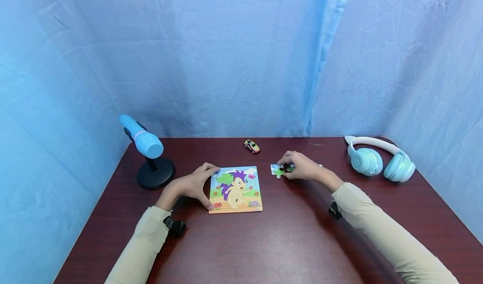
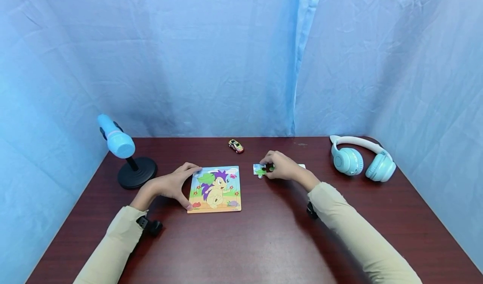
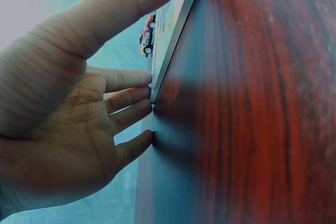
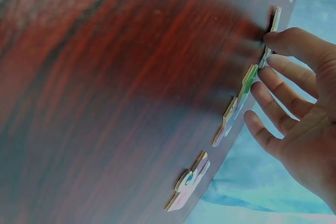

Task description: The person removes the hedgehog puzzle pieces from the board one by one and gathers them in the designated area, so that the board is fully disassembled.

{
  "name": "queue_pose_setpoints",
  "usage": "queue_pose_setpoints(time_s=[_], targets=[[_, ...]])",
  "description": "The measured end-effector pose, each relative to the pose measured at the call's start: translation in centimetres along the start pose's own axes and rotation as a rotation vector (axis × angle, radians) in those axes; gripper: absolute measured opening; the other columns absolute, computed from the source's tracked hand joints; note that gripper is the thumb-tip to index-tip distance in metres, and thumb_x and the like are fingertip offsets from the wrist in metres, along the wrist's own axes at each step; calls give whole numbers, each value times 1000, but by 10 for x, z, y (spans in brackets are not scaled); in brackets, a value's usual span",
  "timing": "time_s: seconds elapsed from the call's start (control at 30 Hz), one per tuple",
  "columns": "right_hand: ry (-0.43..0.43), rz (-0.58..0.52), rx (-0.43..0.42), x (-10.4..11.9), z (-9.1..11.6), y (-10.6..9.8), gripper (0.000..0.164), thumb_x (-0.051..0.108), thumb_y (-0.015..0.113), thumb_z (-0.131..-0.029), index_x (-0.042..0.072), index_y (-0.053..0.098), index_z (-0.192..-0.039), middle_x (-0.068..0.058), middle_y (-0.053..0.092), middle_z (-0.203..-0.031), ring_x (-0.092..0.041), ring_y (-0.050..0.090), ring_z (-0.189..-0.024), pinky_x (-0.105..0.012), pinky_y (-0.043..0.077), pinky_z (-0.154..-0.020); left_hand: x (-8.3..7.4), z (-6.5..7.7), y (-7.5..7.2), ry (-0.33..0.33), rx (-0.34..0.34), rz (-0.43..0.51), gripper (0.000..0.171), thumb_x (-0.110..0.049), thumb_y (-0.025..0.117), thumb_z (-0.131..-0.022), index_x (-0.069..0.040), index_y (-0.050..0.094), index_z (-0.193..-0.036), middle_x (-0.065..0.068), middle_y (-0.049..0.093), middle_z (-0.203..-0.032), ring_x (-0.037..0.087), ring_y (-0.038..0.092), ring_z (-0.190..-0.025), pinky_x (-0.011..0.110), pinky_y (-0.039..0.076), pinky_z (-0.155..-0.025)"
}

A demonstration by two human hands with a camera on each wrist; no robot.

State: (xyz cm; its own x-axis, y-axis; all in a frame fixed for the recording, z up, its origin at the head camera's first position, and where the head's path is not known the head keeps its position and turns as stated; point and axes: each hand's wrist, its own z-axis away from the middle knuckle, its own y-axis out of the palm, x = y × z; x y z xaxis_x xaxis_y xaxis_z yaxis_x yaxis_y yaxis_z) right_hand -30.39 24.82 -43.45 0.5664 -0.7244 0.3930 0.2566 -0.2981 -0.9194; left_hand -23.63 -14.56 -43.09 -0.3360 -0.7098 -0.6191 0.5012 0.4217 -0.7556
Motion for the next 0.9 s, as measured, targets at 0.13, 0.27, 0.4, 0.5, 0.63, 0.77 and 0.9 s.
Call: queue_pose_setpoints(time_s=[0.13, 0.27, 0.4, 0.5, 0.63, 0.77, 0.9], targets=[[-2, 2, -1, 0, 0, 0, 36, 11, 76, -88, 3, 73, -123, -12, 66, -118, -27, 61, -107, -46, 54, -92, 1, -1, 0, 2, 3, -7, 118, -36, 96, -68, -2, 28, -159, 17, 31, -153, 34, 35, -138, 55, 39, -115], [-26, 0, -19, 4, -3, 2, 38, 11, 78, -85, 3, 73, -122, -12, 67, -115, -27, 61, -106, -47, 53, -91, 3, -3, 0, 4, 7, -15, 119, -36, 95, -68, -3, 28, -159, 17, 31, -153, 34, 35, -139, 55, 39, -115], [-32, -6, -26, 12, -7, 4, 40, 13, 79, -85, 4, 73, -124, -11, 67, -116, -26, 60, -106, -45, 52, -91, 4, -3, -1, -1, 9, -14, 119, -37, 96, -67, -4, 28, -160, 16, 30, -153, 33, 34, -139, 55, 38, -115], [-34, -18, -12, 22, -10, 7, 41, 16, 79, -86, 7, 72, -126, -10, 66, -119, -26, 59, -109, -46, 52, -93, 4, -3, -1, -3, 7, -18, 119, -38, 96, -67, -4, 28, -160, 16, 30, -153, 33, 35, -139, 55, 39, -115], [-58, -29, 11, 41, -13, 13, 40, 18, 78, -88, 9, 72, -127, -10, 65, -123, -27, 58, -113, -48, 51, -97, 4, -4, 0, -2, 3, -21, 119, -38, 96, -67, -4, 28, -160, 16, 30, -153, 33, 35, -139, 55, 39, -115], [-108, -20, 37, 61, -16, 18, 40, 20, 78, -89, 9, 71, -127, -10, 65, -125, -28, 58, -117, -49, 51, -99, 3, -5, 1, -5, 1, -23, 120, -37, 96, -67, -4, 28, -160, 16, 30, -154, 33, 34, -140, 54, 39, -115], [-142, -26, 79, 76, -20, 23, 40, 22, 78, -90, 10, 72, -127, -9, 65, -126, -27, 57, -120, -48, 50, -102, 3, -6, 1, -15, 2, -26, 121, -38, 96, -67, -5, 28, -160, 15, 29, -155, 33, 33, -141, 54, 39, -116]])
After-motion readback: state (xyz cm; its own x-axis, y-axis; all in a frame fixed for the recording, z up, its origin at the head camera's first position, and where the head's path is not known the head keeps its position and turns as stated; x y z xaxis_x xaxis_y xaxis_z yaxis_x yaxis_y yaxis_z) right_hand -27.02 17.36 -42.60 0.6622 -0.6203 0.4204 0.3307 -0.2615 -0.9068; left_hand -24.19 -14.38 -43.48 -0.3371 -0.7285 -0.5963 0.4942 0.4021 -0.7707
